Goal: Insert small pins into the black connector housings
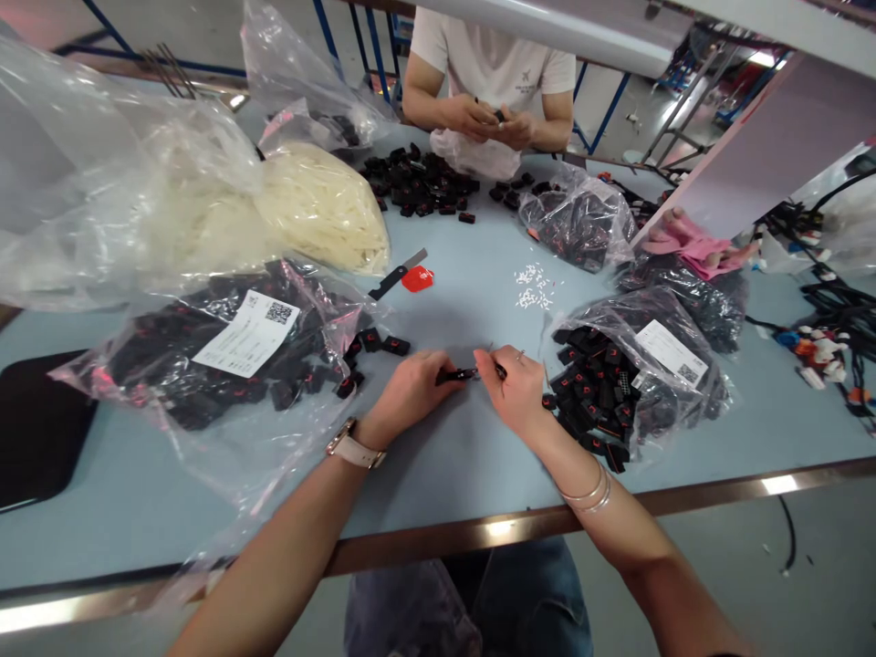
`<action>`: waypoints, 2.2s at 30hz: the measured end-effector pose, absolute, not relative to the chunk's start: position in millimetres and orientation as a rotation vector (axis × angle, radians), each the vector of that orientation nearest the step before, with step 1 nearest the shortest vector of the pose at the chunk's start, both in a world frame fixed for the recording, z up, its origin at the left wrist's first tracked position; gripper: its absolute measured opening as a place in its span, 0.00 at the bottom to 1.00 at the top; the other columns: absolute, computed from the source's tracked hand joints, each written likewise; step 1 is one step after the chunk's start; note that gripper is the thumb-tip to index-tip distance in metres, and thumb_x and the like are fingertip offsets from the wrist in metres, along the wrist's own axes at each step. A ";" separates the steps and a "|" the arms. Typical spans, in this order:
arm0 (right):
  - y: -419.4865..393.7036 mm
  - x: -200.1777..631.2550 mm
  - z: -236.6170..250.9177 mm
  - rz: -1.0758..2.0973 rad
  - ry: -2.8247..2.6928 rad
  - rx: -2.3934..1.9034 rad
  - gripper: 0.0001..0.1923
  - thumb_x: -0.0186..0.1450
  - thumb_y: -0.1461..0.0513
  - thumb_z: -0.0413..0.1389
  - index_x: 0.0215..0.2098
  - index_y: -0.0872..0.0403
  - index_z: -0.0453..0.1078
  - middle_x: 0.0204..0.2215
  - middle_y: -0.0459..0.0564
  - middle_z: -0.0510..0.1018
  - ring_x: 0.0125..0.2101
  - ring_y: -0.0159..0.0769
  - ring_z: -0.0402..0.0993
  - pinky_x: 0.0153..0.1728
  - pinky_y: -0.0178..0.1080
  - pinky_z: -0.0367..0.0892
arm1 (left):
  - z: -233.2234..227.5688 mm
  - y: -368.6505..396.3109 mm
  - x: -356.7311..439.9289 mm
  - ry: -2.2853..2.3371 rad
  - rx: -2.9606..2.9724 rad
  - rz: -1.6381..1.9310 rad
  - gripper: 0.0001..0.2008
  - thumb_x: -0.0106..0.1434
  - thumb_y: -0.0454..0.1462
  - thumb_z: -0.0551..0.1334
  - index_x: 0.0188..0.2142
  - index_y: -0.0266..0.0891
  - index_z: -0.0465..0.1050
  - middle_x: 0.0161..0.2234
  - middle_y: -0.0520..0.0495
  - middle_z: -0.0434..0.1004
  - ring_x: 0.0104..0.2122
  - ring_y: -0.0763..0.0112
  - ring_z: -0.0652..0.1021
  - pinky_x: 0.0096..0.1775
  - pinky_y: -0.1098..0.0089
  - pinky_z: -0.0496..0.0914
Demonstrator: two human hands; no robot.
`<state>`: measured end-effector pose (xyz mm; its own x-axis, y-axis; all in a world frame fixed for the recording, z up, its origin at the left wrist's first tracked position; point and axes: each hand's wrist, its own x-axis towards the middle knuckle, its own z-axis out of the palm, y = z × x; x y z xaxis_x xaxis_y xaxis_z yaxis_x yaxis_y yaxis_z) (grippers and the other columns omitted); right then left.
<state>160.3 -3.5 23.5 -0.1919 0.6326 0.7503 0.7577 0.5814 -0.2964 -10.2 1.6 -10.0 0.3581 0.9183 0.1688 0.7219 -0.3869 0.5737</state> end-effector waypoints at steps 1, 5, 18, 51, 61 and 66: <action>-3.4 160.0 23.0 -0.181 -1.903 -1.119 0.24 0.71 0.54 0.42 0.19 0.53 0.61 0.14 0.45 0.70 0.17 0.26 0.63 0.21 0.32 0.55 | -9.8 1.5 -10.1 1.432 2.223 0.666 0.09 0.56 0.38 0.65 0.28 0.38 0.66 0.27 0.51 0.72 0.27 0.71 0.71 0.30 0.70 0.65; -3.7 160.1 23.4 -0.193 -1.897 -1.094 0.23 0.71 0.55 0.43 0.19 0.53 0.61 0.14 0.44 0.69 0.16 0.26 0.62 0.21 0.32 0.55 | -8.7 1.0 -9.7 1.428 2.216 0.673 0.08 0.57 0.38 0.65 0.28 0.39 0.66 0.27 0.51 0.71 0.26 0.72 0.71 0.30 0.70 0.64; -2.5 157.1 19.3 -0.137 -2.006 -1.169 0.21 0.70 0.55 0.44 0.20 0.52 0.61 0.15 0.44 0.68 0.18 0.28 0.63 0.22 0.35 0.54 | -11.7 1.6 -10.8 1.400 2.209 0.658 0.08 0.58 0.38 0.63 0.28 0.38 0.65 0.27 0.50 0.70 0.27 0.70 0.70 0.31 0.69 0.64; -2.6 176.3 29.8 0.071 -1.699 -1.122 0.20 0.68 0.57 0.48 0.20 0.54 0.65 0.15 0.46 0.74 0.16 0.27 0.67 0.22 0.31 0.60 | 14.2 1.1 -29.6 2.141 2.139 0.491 0.13 0.63 0.45 0.56 0.41 0.41 0.71 0.32 0.43 0.77 0.30 0.62 0.76 0.26 0.69 0.62; 0.6 187.5 30.4 0.092 -1.625 -1.213 0.21 0.68 0.55 0.47 0.19 0.53 0.65 0.15 0.45 0.71 0.17 0.27 0.64 0.23 0.33 0.60 | 15.6 5.8 -50.3 2.473 2.097 0.400 0.13 0.64 0.38 0.53 0.42 0.42 0.74 0.38 0.36 0.72 0.33 0.56 0.73 0.25 0.66 0.62; 8.2 197.6 39.8 0.163 -1.504 -1.281 0.22 0.67 0.54 0.47 0.17 0.53 0.62 0.15 0.44 0.68 0.19 0.29 0.65 0.26 0.34 0.62 | 18.2 3.8 -46.8 2.413 2.065 0.505 0.18 0.62 0.37 0.56 0.52 0.40 0.67 0.48 0.32 0.68 0.40 0.50 0.73 0.32 0.60 0.68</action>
<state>197.6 8.2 39.8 0.1846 0.7619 0.6208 0.6107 0.4059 -0.6799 -46.8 3.8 18.2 -0.1736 0.9506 0.2571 0.9739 0.1271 0.1880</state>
